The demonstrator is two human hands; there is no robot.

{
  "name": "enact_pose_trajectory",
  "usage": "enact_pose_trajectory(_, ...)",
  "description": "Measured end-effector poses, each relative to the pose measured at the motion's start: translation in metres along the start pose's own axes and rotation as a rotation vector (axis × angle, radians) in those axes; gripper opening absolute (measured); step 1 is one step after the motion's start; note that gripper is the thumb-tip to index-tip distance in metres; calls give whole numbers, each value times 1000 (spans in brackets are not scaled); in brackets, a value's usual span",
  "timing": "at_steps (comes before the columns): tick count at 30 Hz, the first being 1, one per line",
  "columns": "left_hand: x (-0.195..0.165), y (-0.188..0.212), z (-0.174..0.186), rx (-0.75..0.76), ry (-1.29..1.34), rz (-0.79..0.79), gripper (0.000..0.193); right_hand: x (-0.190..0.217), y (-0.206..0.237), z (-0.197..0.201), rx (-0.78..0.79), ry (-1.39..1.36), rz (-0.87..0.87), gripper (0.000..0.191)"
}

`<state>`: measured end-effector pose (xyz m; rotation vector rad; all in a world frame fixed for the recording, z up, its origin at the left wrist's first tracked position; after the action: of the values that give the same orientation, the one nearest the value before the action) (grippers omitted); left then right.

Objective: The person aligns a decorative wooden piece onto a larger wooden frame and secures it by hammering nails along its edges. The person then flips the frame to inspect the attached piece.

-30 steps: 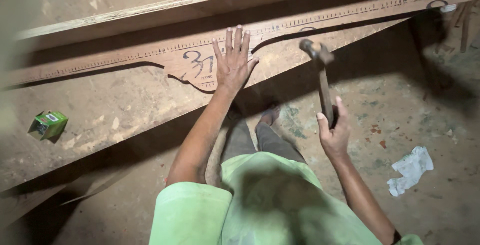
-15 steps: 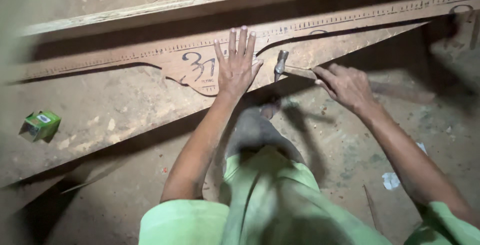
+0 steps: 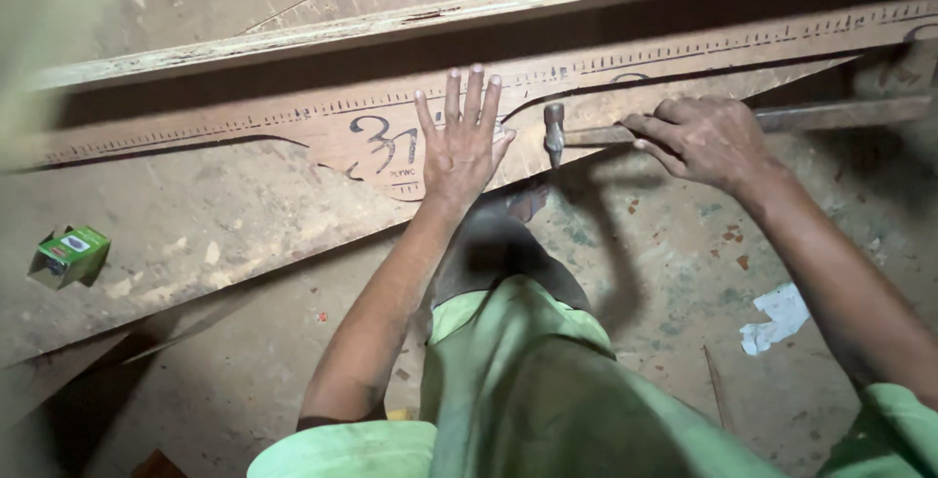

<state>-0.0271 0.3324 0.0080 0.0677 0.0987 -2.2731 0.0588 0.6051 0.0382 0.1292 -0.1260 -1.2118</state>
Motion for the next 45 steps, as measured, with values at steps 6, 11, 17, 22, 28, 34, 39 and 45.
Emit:
enact_pose_trajectory(6,0,0,-6,19,-10,0,86,-14,-5,-5,88,37,-11,41)
enact_pose_trajectory(11,-1,1,-7,5,-31,-4,87,-14,-6,-12,219,31,22,47)
enact_pose_trajectory(17,-1,1,-8,4,-26,-4,89,-21,-6,-16,300,75,-47,52)
enact_pose_trajectory(22,0,1,-8,3,-1,1,90,-16,-5,-9,215,44,31,49)
enact_pose_trajectory(28,-1,1,-7,-26,-16,-10,89,-15,-4,-4,144,-31,-15,43)
enact_pose_trajectory(34,-1,2,-8,6,-26,-2,91,-25,-3,-16,325,35,-82,45)
enact_pose_trajectory(39,-1,1,-6,-42,-23,-9,91,-19,-3,-10,250,-23,-56,43)
enact_pose_trajectory(45,-1,1,-10,-34,-15,0,91,-19,-6,-3,208,-24,-35,43)
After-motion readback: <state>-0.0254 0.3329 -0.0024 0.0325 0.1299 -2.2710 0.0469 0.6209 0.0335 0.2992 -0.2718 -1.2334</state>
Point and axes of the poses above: each hand's wrist, its own y-axis away from the middle knuckle, its own z-axis out of the back of the hand, x = y × z, the point moved 7 cm from there along -y, towards the middle knuckle, and after that the axes turned 5 degrees about -x, right-handed, at the moved point
